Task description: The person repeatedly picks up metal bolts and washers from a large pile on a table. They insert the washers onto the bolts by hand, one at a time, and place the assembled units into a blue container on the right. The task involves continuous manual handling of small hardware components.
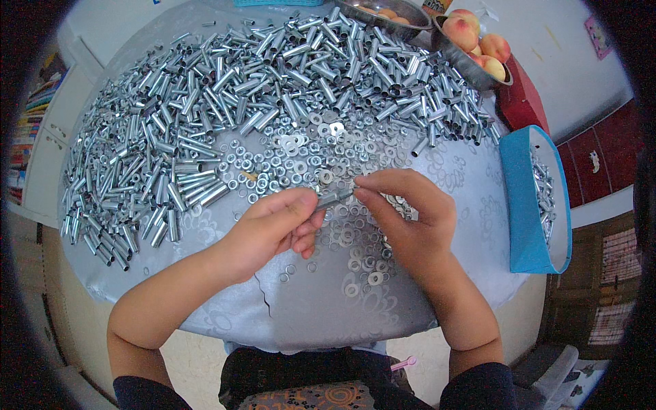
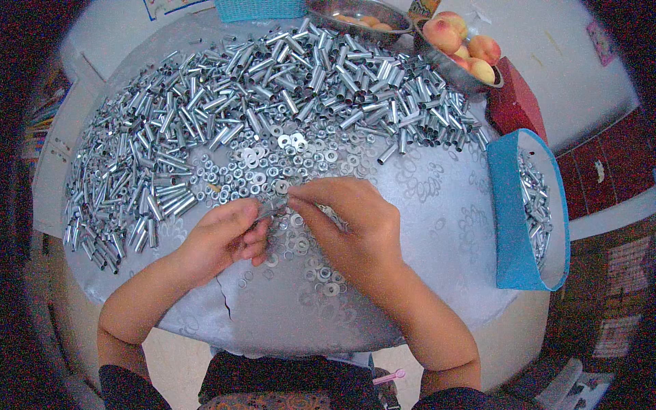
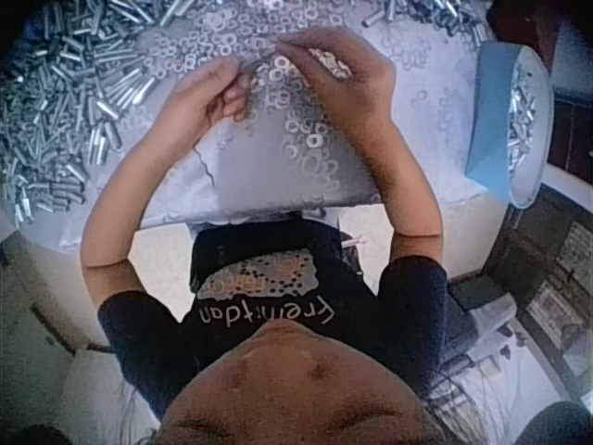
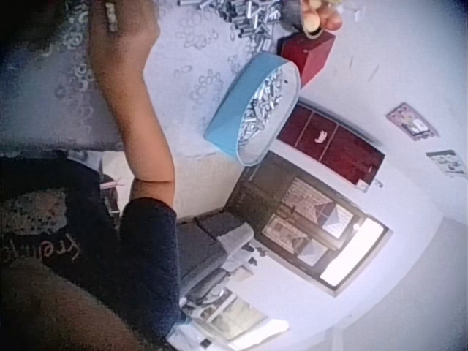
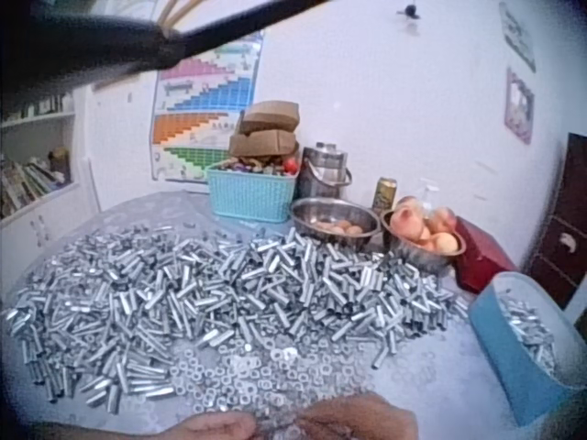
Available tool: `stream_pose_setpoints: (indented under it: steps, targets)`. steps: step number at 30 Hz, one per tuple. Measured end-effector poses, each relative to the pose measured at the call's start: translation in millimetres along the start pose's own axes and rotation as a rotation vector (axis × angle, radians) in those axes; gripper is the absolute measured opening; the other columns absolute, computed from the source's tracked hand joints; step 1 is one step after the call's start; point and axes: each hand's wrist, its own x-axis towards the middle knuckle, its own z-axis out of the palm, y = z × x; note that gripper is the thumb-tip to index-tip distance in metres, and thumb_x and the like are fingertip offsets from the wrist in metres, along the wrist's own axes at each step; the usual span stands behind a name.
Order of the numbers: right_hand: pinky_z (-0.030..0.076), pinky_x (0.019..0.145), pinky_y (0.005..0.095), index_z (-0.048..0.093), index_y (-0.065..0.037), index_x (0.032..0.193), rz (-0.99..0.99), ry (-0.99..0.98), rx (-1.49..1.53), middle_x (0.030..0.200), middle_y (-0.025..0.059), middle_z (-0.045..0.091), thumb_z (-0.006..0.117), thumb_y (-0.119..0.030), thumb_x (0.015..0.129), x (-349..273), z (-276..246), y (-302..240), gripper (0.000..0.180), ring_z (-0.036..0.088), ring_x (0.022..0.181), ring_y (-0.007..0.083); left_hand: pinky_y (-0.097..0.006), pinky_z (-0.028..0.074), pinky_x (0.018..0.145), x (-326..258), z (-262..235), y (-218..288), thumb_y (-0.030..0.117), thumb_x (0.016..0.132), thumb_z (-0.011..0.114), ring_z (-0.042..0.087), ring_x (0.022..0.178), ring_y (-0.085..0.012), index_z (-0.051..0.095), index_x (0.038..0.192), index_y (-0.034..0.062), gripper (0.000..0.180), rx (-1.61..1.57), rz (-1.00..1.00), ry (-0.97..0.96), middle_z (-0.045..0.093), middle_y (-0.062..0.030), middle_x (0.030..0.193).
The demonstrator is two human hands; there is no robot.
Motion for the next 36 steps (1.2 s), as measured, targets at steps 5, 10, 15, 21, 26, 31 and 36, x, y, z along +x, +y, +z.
stream_pose_setpoints:
  steps: [5, 10, 15, 21, 26, 31, 36]
  targets:
    - [0.049, 0.066, 0.0293, 0.067, -0.008, 0.083, -0.112, -0.013, -0.007, 0.082, 0.0069, 0.065, 0.071, -0.004, 0.067, 1.9, 0.8, -2.5, 0.018, 0.063, 0.074, 0.0203, -0.028, 0.042, 0.061, 0.3, -1.9, -0.8, 0.033, 0.094, 0.040, 0.042, 0.060, -0.0102, 0.047, 0.084, 0.0047, 0.031, -0.032, 0.018, -0.027, 0.039, 0.0014, 0.068]
    - [0.049, 0.064, 0.0297, 0.067, -0.008, 0.084, -0.051, 0.049, -0.043, 0.082, 0.0073, 0.065, 0.071, -0.003, 0.067, 1.7, -1.7, -2.4, 0.018, 0.063, 0.072, 0.0208, -0.027, 0.042, 0.061, 0.1, -2.2, -0.6, 0.034, 0.094, 0.040, 0.041, 0.060, -0.0101, 0.047, 0.082, 0.0046, 0.032, 0.058, 0.027, -0.063, 0.039, 0.0012, 0.067]
    - [0.049, 0.065, 0.0297, 0.067, -0.008, 0.085, -0.023, 0.045, -0.031, 0.083, 0.0074, 0.065, 0.070, -0.004, 0.068, 1.9, -2.7, -1.6, 0.018, 0.063, 0.074, 0.0209, -0.027, 0.042, 0.061, -0.3, -1.2, -1.7, 0.034, 0.094, 0.041, 0.041, 0.060, -0.0100, 0.048, 0.083, 0.0040, 0.032, 0.087, 0.031, -0.066, 0.039, 0.0010, 0.068]
    - [0.049, 0.065, 0.0300, 0.067, -0.008, 0.087, -0.094, -0.015, -0.041, 0.083, 0.0071, 0.065, 0.070, -0.005, 0.069, 0.3, -0.3, -0.3, 0.019, 0.062, 0.075, 0.0210, -0.027, 0.042, 0.061, -0.7, -2.0, -2.7, 0.033, 0.094, 0.041, 0.042, 0.060, -0.0100, 0.048, 0.084, 0.0037, 0.032, 0.045, 0.034, -0.044, 0.040, 0.0008, 0.068]
    - [0.048, 0.064, 0.0302, 0.067, -0.008, 0.088, -0.137, -0.025, -0.040, 0.082, 0.0072, 0.065, 0.070, -0.005, 0.068, 0.5, 0.1, -1.4, 0.020, 0.062, 0.073, 0.0214, -0.027, 0.042, 0.061, 1.0, -3.6, -2.9, 0.034, 0.094, 0.040, 0.042, 0.060, -0.0101, 0.048, 0.084, 0.0040, 0.032, 0.043, 0.038, -0.052, 0.039, 0.0009, 0.068]
    - [0.048, 0.063, 0.0309, 0.066, -0.007, 0.086, -0.154, -0.002, -0.052, 0.082, 0.0076, 0.064, 0.070, -0.004, 0.067, 0.1, 0.7, -1.3, 0.019, 0.062, 0.072, 0.0216, -0.028, 0.042, 0.062, -0.3, -1.9, -2.1, 0.034, 0.094, 0.040, 0.042, 0.060, -0.0101, 0.048, 0.084, 0.0044, 0.032, 0.022, 0.029, -0.036, 0.039, 0.0010, 0.068]
    - [0.047, 0.061, 0.0319, 0.065, -0.007, 0.088, -0.181, -0.027, -0.051, 0.082, 0.0077, 0.064, 0.070, -0.004, 0.068, 0.6, 0.7, -0.3, 0.022, 0.061, 0.072, 0.0223, -0.028, 0.042, 0.062, -0.1, -3.0, -2.1, 0.034, 0.094, 0.039, 0.042, 0.060, -0.0102, 0.047, 0.084, 0.0044, 0.033, 0.003, 0.024, -0.044, 0.038, 0.0011, 0.068]
